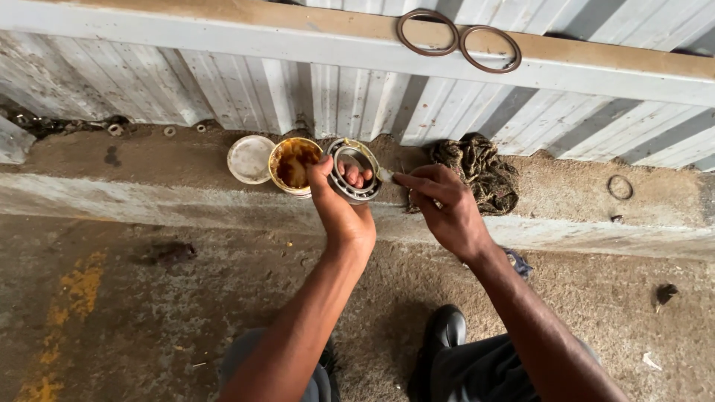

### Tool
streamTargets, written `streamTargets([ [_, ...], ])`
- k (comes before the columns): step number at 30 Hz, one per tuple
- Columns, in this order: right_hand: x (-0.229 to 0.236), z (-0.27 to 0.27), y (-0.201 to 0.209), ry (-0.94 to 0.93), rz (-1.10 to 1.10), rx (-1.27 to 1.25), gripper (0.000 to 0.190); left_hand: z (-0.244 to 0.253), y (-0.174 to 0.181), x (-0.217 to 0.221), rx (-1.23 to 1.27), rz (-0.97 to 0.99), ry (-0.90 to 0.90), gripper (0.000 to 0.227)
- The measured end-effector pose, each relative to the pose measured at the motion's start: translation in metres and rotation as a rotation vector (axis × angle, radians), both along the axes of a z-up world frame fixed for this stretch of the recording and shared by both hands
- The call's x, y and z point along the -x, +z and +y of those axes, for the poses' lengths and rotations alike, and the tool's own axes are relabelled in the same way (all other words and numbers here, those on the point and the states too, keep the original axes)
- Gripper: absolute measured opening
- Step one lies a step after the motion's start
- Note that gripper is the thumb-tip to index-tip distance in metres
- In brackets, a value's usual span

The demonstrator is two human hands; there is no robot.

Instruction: Greasing a metal ball bearing by hand using grease from a container and a small tool.

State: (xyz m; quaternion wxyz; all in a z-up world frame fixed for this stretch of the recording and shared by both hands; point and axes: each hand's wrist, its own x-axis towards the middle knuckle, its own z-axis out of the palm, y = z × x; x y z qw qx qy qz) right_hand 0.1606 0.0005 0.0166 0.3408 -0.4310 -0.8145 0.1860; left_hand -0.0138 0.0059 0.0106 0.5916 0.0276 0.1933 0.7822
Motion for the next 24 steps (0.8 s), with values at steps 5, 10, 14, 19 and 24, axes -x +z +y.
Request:
streamTargets([
  [5, 0.004, -0.002, -0.005, 0.002, -0.074, -0.134, 0.037, 0.000, 0.001, -0.001, -0.036, 0.004, 0.002, 0.020],
  [10, 0.004, -0.003, 0.002, -0.021, -0.226, -0.229, 0.036, 0.002, -0.006, -0.001, -0.029, 0.051, 0.009, 0.019],
  [14, -0.010, 0.000, 0.003, -0.001, -0.381, -0.290, 0.036, 0.005, -0.012, 0.001, -0.012, 0.105, 0.013, 0.019],
  [19, -0.017, 0.001, 0.011, 0.001, -0.323, -0.069, 0.033, 0.009, -0.006, 0.009, -0.009, 0.212, 0.009, 0.017],
  [24, -0.016, 0.001, 0.003, 0.031, 0.223, 0.439, 0.032, 0.008, -0.006, 0.005, -0.032, 0.055, -0.002, 0.021],
])
